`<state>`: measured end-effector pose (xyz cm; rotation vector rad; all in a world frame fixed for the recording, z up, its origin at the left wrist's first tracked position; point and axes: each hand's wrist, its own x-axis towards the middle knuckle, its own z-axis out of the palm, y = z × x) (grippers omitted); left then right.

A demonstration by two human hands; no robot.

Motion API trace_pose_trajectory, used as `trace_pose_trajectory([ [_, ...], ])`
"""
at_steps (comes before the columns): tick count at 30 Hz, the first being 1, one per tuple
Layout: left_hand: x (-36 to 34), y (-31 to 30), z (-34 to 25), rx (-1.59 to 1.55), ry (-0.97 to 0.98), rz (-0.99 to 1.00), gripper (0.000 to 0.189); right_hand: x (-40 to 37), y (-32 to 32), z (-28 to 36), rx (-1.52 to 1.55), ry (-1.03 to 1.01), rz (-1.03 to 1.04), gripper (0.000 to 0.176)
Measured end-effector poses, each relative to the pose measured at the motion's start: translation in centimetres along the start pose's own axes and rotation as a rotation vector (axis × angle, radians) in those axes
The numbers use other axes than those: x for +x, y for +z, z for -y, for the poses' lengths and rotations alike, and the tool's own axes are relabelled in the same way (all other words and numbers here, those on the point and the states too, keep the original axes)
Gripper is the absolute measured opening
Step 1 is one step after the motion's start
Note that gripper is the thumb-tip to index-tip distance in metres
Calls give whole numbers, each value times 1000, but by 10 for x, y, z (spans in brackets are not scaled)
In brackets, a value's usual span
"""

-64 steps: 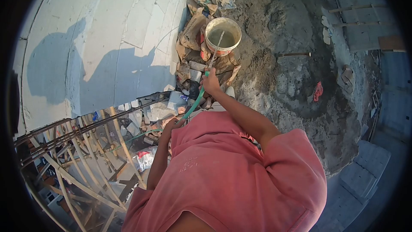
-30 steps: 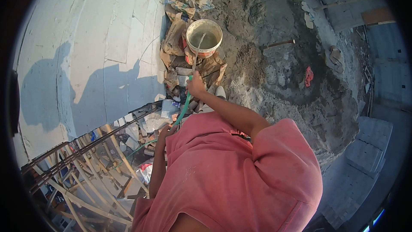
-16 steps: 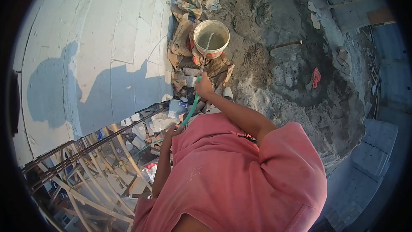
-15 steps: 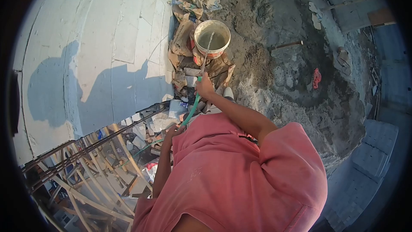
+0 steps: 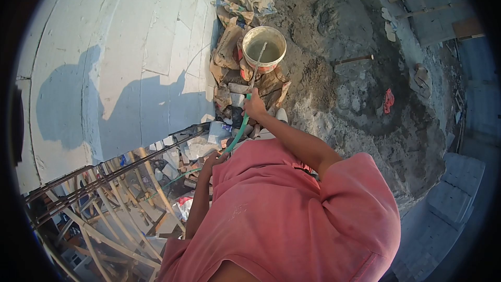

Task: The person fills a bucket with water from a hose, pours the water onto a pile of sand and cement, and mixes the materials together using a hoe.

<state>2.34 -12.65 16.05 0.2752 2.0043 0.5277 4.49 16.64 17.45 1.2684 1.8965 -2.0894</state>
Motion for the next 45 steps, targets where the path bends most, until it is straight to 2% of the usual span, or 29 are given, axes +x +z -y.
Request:
trace_pose_trajectory([
  [12, 4, 3, 4, -15, -11, -23, 69, 2, -2, -6, -4, 7, 51, 33],
  [14, 0, 0, -2, -5, -17, 9, 68, 7, 0, -13, 1, 0, -14, 29],
  [17, 15, 10, 17, 45, 9, -22, 68, -2, -3, -1, -96, -38, -25, 28],
  [21, 9, 6, 8, 15, 38, -24, 67, -8, -6, 9, -64, 2, 21, 27],
  [23, 6, 1, 0, 52, -44, 97, 84, -8, -6, 7, -64, -2, 15, 28],
  [31, -1, 2, 0, 16, -34, 76, 84, -12, -7, 8, -95, 4, 21, 34],
  [45, -4, 2, 0, -25, -36, 95, 83, -9, -7, 6, -89, 64, 67, 27],
])
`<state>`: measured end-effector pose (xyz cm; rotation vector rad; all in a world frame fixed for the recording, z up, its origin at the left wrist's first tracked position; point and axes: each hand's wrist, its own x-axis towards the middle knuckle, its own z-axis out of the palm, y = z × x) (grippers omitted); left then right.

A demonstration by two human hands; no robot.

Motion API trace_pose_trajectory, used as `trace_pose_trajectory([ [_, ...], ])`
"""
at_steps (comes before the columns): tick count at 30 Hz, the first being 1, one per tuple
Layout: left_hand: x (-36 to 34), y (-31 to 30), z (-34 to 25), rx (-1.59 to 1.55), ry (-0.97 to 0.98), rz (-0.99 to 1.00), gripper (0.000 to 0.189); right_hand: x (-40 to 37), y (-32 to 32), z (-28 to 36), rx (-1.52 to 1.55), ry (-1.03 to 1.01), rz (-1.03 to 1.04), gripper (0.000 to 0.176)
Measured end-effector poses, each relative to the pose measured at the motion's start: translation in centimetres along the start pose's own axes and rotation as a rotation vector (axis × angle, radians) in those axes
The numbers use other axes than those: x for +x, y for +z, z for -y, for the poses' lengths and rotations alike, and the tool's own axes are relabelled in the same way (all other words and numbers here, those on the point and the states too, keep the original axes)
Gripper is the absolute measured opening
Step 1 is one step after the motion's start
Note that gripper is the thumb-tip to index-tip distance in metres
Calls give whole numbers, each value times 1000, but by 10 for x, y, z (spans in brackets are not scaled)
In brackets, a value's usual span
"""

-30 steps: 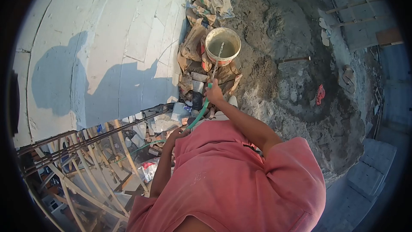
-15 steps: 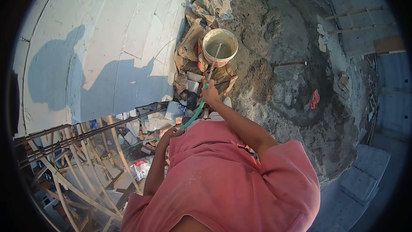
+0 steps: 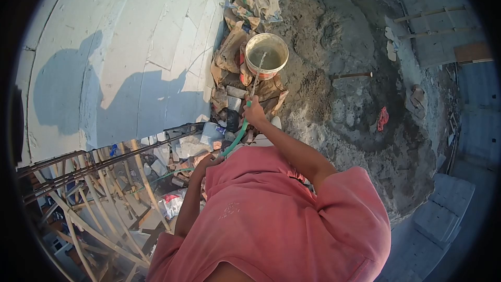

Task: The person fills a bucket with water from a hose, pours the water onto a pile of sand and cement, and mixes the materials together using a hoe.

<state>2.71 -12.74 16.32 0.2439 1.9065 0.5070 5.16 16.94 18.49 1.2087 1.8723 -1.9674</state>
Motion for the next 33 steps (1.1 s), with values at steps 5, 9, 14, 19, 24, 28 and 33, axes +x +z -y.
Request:
trace_pose_trajectory([
  [5, -4, -2, -5, 19, 4, 3, 86, 4, 2, -6, -15, -9, -39, 28],
  [9, 5, 2, 4, 47, 45, -34, 86, 1, 2, -3, -88, -49, -72, 29],
  [14, 4, 3, 9, 8, 44, -67, 71, 8, 3, -9, -46, 2, -49, 32],
  [19, 6, 3, 13, 25, 40, -64, 69, 10, 3, -10, 4, 36, 0, 33],
  [24, 4, 1, 11, 20, 12, -32, 67, 3, 4, -1, -96, 1, -75, 32],
  [28, -8, -1, 1, -32, 15, -51, 79, 11, 2, -9, -25, 67, -1, 32],
  [33, -12, -2, -2, 0, 30, -62, 79, 19, 7, -21, 46, 37, 2, 31],
])
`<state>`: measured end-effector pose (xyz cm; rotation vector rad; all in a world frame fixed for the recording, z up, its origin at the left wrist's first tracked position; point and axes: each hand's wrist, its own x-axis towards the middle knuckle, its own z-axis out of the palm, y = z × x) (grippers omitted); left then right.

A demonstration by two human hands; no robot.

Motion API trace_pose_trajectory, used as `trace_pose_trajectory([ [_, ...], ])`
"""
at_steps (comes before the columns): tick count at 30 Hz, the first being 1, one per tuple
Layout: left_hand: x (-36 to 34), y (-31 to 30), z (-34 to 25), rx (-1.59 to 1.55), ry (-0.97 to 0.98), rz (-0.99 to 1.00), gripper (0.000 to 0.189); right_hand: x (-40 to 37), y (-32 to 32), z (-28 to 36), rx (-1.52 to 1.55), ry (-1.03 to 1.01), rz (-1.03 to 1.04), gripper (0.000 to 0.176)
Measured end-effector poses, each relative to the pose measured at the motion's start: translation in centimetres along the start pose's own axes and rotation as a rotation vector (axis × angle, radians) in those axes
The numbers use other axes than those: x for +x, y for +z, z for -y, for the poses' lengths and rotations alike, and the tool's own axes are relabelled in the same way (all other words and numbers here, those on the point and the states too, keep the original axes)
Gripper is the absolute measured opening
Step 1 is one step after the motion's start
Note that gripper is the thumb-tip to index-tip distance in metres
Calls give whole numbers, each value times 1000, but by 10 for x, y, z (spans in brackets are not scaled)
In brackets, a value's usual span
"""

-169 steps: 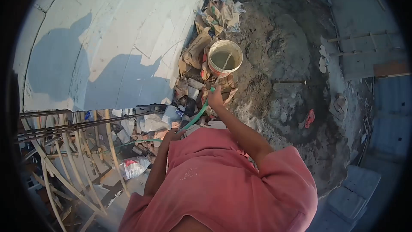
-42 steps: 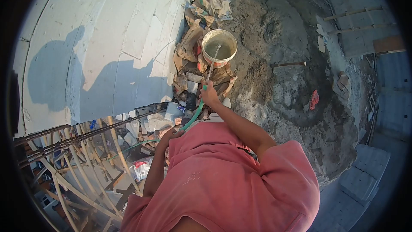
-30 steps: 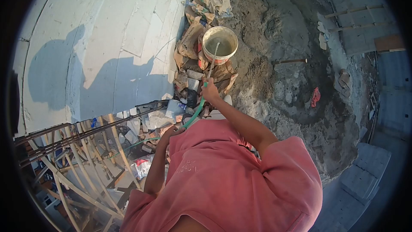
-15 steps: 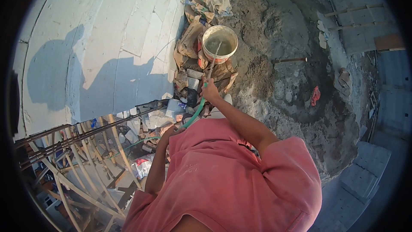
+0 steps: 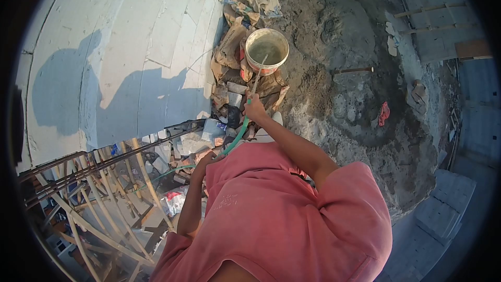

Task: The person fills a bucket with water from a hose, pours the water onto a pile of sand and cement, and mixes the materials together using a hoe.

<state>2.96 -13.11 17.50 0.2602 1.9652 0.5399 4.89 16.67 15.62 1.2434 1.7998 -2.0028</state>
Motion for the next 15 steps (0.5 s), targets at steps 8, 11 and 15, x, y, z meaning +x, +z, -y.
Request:
trace_pose_trajectory([
  [8, 4, 1, 3, 5, -40, 39, 81, -6, -1, 5, -50, -13, -4, 30],
  [11, 0, -2, -7, 53, 2, 36, 81, -7, -1, 8, -54, -24, -13, 30],
  [15, 5, -1, 0, 43, -43, 57, 80, -19, -4, 21, -72, -22, 39, 43],
])
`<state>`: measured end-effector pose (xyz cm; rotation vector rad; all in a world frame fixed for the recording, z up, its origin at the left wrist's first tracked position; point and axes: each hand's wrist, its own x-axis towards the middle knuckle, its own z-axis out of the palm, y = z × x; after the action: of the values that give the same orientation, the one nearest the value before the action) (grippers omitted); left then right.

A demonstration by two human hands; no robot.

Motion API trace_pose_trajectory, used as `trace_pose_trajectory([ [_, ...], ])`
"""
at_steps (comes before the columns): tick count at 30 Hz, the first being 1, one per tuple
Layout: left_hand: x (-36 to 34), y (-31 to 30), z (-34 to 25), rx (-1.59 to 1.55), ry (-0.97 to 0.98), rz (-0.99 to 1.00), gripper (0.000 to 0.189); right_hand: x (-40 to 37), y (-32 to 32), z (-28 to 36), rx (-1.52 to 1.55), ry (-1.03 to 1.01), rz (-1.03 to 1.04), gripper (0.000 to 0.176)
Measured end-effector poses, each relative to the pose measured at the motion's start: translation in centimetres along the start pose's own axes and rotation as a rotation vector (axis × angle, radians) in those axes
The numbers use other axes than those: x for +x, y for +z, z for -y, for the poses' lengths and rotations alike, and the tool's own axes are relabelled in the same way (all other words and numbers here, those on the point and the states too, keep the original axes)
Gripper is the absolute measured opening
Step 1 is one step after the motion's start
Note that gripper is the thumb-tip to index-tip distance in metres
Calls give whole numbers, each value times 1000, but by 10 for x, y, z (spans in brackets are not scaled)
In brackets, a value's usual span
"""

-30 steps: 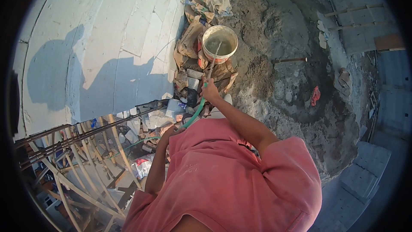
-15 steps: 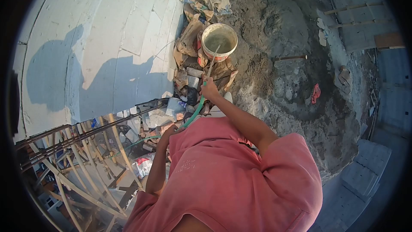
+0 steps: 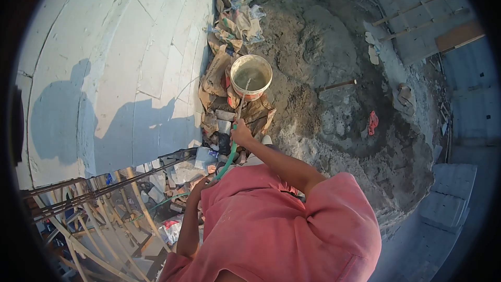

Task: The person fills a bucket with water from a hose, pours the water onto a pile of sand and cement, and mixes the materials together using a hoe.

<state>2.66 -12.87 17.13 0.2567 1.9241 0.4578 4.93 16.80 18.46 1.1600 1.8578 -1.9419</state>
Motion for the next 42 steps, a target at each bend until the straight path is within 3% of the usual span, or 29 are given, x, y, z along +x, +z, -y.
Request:
trace_pose_trajectory([
  [2, 15, 7, 15, 0, 130, -29, 81, 6, 3, -7, 1, -17, -33, 44],
  [3, 42, 19, 45, -18, 137, -60, 68, 6, 2, -6, 1, -4, -23, 44],
  [5, 43, 20, 47, -39, 188, -74, 66, 17, 2, -20, -22, -17, -7, 47],
  [12, 15, 0, -3, 58, 64, -5, 71, 14, -6, -13, -76, -6, 56, 45],
  [15, 20, -2, -13, 67, 47, 6, 73, 7, -3, -3, -124, -47, -34, 40],
  [18, 27, -4, -16, 64, 44, 3, 74, -8, -5, 15, -198, -22, -52, 37],
  [21, 26, 0, -7, 65, 41, 9, 75, 10, -2, -7, -119, -31, -35, 35],
  [23, 27, 4, 10, 60, 31, -6, 76, 16, -2, -16, -77, -31, -12, 46],
  [26, 25, 6, 16, 54, 30, -32, 75, 9, -3, -7, -69, 18, -11, 39],
  [28, -10, -6, -19, -118, 92, 34, 71, 22, 1, -20, -89, -1, -40, 37],
  [31, 17, 6, 9, -61, 27, 4, 70, 18, 4, -20, -73, 8, -64, 35],
  [35, 5, -1, 1, -37, 47, 6, 76, -14, 3, 7, -163, -4, -98, 36],
  [37, 41, 22, 51, -97, 167, -80, 83, -27, 5, 27, -83, 15, -111, 41],
  [38, 24, 10, 30, -89, 171, -3, 88, 4, 5, -8, -99, -28, -91, 39],
  [39, 40, 21, 44, -62, 180, -11, 73, 17, 7, -18, 34, -12, -66, 39],
  [41, 10, 1, 17, 97, 159, -12, 52, 20, 8, -18, 128, 11, -55, 49],
  [42, 6, 1, 15, -15, 118, -120, 52, -4, 16, 10, -44, 81, -167, 53],
])
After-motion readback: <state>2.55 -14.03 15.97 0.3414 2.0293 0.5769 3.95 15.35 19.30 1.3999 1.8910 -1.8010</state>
